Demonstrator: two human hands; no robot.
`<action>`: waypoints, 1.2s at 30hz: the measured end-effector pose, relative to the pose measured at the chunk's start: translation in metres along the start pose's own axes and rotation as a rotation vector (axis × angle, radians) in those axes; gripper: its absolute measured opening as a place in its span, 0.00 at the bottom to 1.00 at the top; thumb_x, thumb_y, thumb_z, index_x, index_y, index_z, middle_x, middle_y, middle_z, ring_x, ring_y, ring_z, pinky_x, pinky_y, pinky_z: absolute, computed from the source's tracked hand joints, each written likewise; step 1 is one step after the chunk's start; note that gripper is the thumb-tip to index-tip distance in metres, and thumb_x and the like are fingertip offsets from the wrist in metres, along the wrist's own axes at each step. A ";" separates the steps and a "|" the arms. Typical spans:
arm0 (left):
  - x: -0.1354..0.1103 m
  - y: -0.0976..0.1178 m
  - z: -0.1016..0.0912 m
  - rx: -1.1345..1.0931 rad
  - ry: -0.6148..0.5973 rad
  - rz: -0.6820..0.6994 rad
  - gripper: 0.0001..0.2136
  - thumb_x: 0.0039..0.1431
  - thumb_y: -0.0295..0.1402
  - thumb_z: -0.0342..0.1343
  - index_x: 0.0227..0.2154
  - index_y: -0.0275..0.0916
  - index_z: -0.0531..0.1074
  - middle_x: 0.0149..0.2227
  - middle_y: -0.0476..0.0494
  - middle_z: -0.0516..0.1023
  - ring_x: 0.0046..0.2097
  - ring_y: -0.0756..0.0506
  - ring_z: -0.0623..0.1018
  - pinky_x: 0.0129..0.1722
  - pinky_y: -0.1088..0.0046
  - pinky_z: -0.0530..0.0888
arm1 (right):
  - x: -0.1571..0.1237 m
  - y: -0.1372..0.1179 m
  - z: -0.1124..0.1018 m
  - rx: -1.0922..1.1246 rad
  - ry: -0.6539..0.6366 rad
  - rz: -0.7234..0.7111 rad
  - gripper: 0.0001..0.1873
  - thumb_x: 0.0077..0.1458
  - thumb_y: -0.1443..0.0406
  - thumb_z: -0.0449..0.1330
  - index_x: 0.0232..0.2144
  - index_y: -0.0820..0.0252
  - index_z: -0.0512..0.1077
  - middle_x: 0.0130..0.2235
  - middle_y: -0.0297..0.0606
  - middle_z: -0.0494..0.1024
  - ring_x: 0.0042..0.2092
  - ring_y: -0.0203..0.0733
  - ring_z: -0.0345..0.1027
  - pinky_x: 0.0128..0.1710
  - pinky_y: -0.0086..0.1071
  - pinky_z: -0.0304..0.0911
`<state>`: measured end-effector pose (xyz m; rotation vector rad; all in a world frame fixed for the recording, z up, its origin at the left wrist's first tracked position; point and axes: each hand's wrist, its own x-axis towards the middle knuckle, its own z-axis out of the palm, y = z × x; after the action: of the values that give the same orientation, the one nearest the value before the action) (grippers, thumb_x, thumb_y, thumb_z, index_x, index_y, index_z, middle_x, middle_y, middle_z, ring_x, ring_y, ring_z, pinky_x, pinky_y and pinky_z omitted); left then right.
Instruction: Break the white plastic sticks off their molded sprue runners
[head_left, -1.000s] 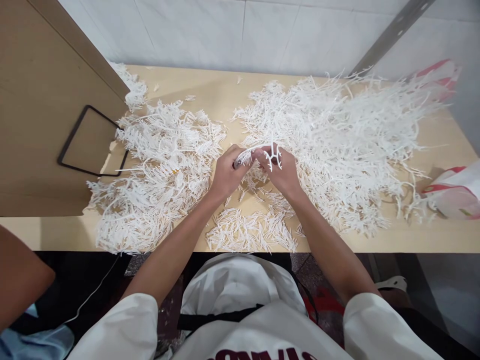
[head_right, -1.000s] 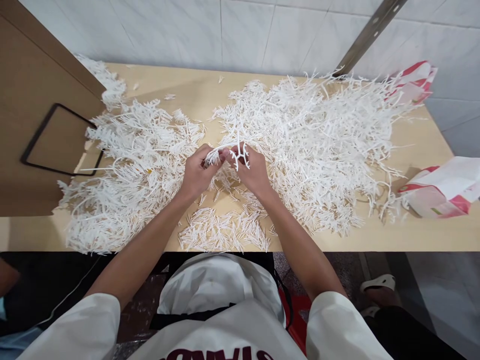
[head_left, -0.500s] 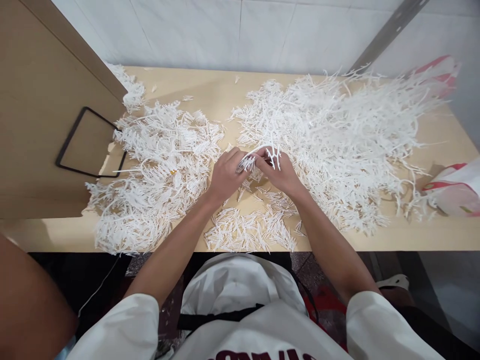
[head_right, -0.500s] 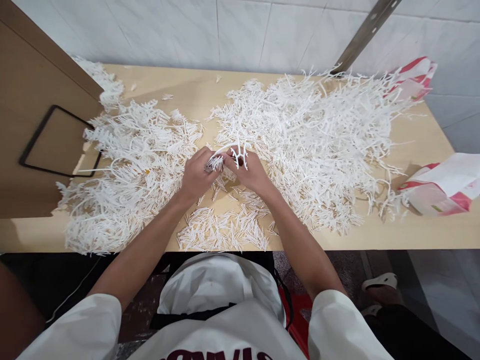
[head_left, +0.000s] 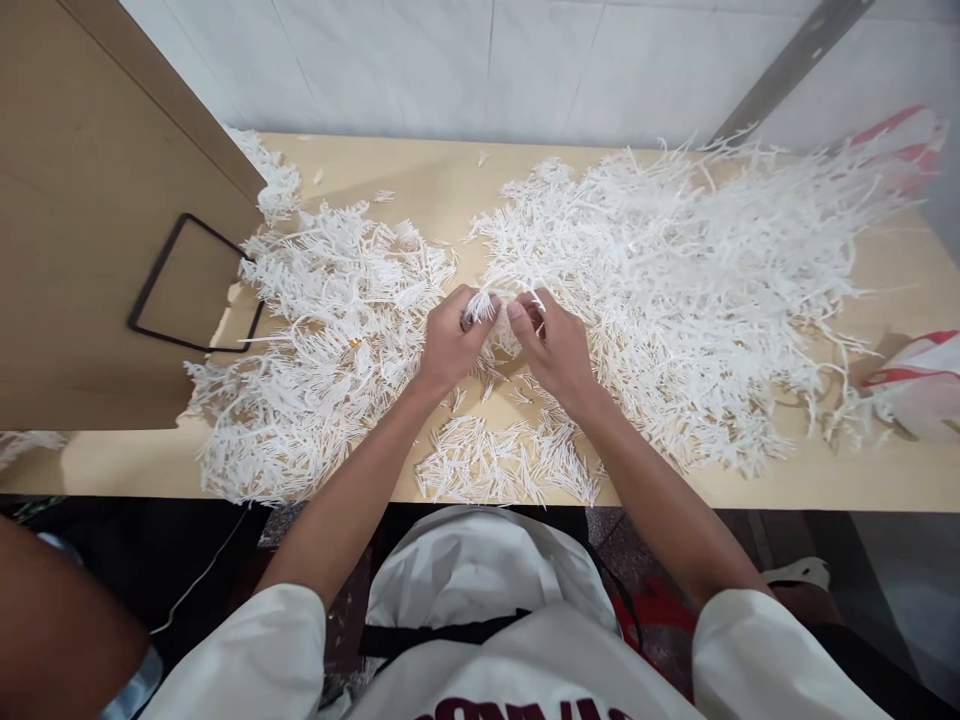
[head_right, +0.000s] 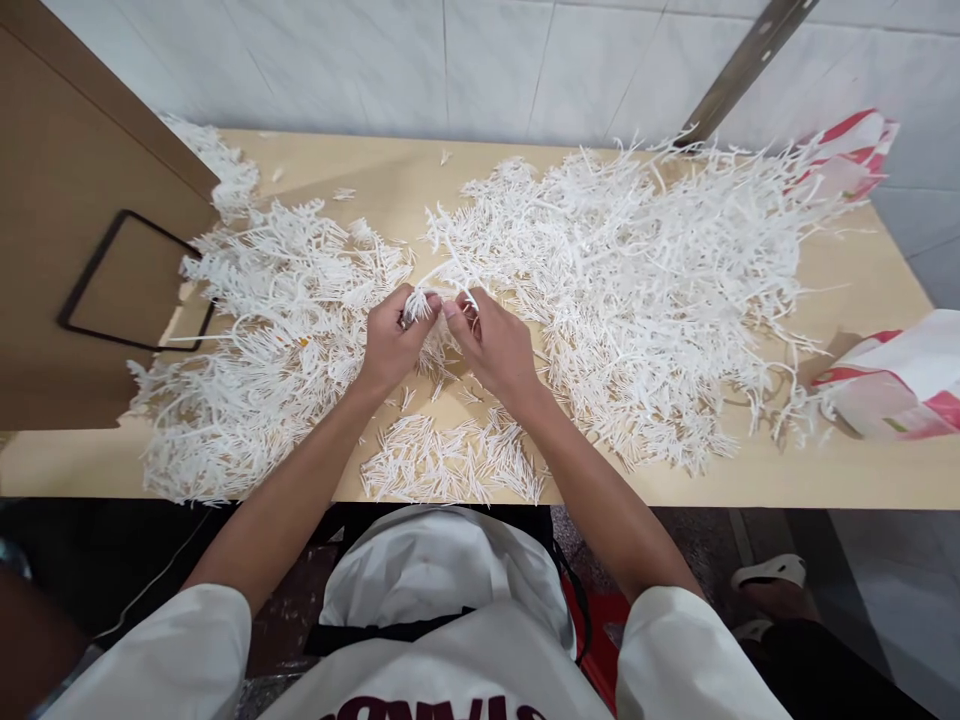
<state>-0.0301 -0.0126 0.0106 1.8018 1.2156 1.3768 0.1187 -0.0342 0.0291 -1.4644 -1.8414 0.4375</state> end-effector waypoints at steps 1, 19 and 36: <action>0.000 0.002 0.001 -0.019 -0.022 0.012 0.08 0.61 0.37 0.53 0.28 0.40 0.68 0.27 0.50 0.69 0.29 0.51 0.67 0.30 0.73 0.63 | 0.001 0.001 -0.001 0.025 -0.024 0.001 0.20 0.61 0.48 0.46 0.34 0.54 0.68 0.27 0.33 0.72 0.26 0.34 0.61 0.28 0.32 0.54; -0.005 0.005 0.006 -0.258 -0.132 -0.142 0.11 0.57 0.44 0.57 0.32 0.40 0.73 0.24 0.51 0.67 0.26 0.52 0.65 0.27 0.74 0.64 | 0.009 0.009 -0.008 0.167 -0.104 -0.039 0.24 0.60 0.49 0.49 0.20 0.57 0.60 0.19 0.28 0.58 0.22 0.30 0.48 0.24 0.31 0.48; 0.002 -0.012 0.009 -0.442 -0.063 -0.252 0.03 0.56 0.33 0.57 0.33 0.41 0.71 0.27 0.51 0.69 0.25 0.54 0.66 0.24 0.76 0.66 | 0.003 0.000 0.003 0.178 -0.045 0.011 0.20 0.58 0.47 0.52 0.35 0.56 0.69 0.31 0.33 0.75 0.29 0.33 0.65 0.29 0.31 0.59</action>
<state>-0.0255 -0.0047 -0.0012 1.3282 0.9720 1.3082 0.1163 -0.0308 0.0286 -1.3541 -1.7806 0.6276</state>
